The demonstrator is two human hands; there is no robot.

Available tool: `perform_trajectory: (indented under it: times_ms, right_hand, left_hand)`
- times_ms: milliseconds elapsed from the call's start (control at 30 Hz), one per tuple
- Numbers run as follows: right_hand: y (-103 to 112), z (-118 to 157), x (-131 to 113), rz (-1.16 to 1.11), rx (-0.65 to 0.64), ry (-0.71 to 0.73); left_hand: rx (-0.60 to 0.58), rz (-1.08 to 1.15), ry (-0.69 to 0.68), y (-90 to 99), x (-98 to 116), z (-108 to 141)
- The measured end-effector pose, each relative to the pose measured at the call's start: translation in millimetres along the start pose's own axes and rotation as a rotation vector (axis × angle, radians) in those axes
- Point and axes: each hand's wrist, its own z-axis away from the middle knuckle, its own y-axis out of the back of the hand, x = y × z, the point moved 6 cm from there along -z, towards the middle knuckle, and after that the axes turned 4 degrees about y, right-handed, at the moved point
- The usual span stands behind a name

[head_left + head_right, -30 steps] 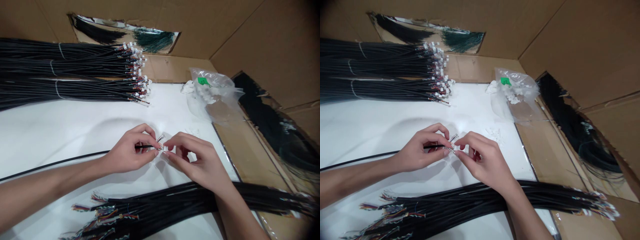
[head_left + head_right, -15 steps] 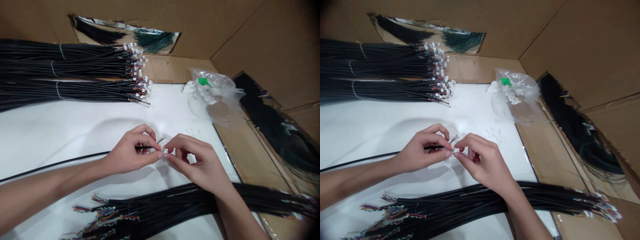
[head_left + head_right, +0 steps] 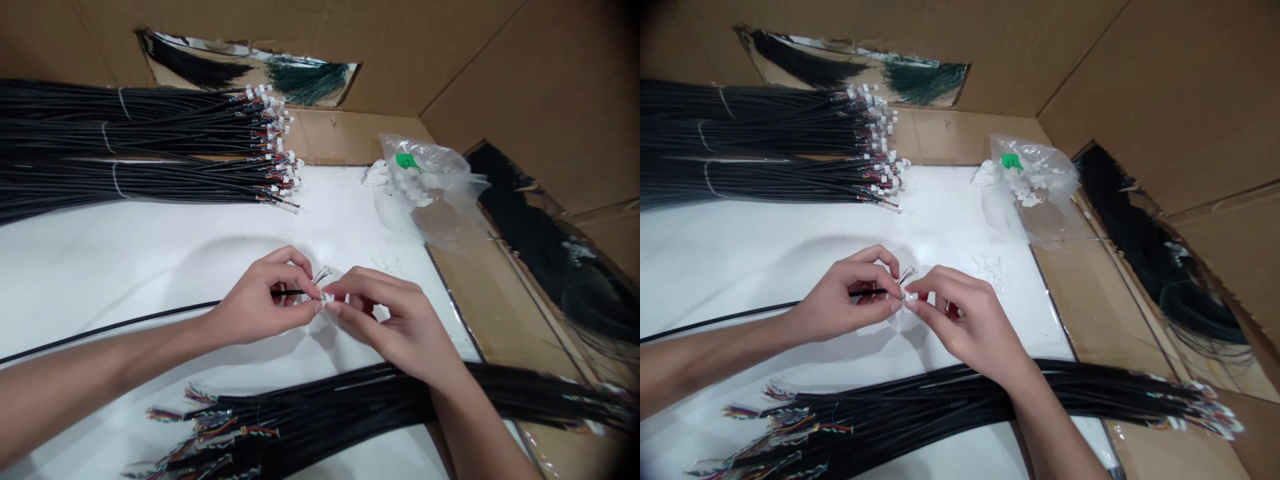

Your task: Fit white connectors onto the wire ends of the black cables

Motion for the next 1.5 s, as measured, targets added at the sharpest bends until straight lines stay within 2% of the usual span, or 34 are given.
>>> perform_trajectory:
  times_ms: [167, 300, 400, 533, 633, 933, 1500]
  right_hand:
    - [-0.6, 0.2, 1.3, -0.006, 0.012, -0.017]
    - [-1.5, -0.1, 3.8, -0.058, 0.01, -0.071]
    - [-4.3, 1.2, 9.8, -0.152, -0.002, -0.166]
    - [-12.6, 6.7, 21.8, -0.413, -0.049, -0.357]
    - [-16.6, 9.7, 26.4, -0.514, -0.092, -0.431]
    - [-21.3, 10.4, 31.9, -0.661, -0.086, -0.466]
    - [-23.3, 11.1, 31.9, -0.792, -0.08, -0.485]
  left_hand:
    - [0.054, 0.0, -0.004, 2.6, -1.6, 1.2]
    - [0.054, -0.004, -0.017, 3.0, -1.1, 2.9]
    - [0.063, -0.015, -0.036, 3.5, 0.2, 3.5]
    - [0.056, -0.01, -0.093, 2.6, 2.8, 2.3]
    - [0.027, -0.002, -0.099, 1.0, 2.4, 1.7]
    - [0.029, -0.049, -0.183, 2.9, 6.7, 3.6]
    - [-0.12, -0.067, -0.173, -3.8, 9.4, 4.2]
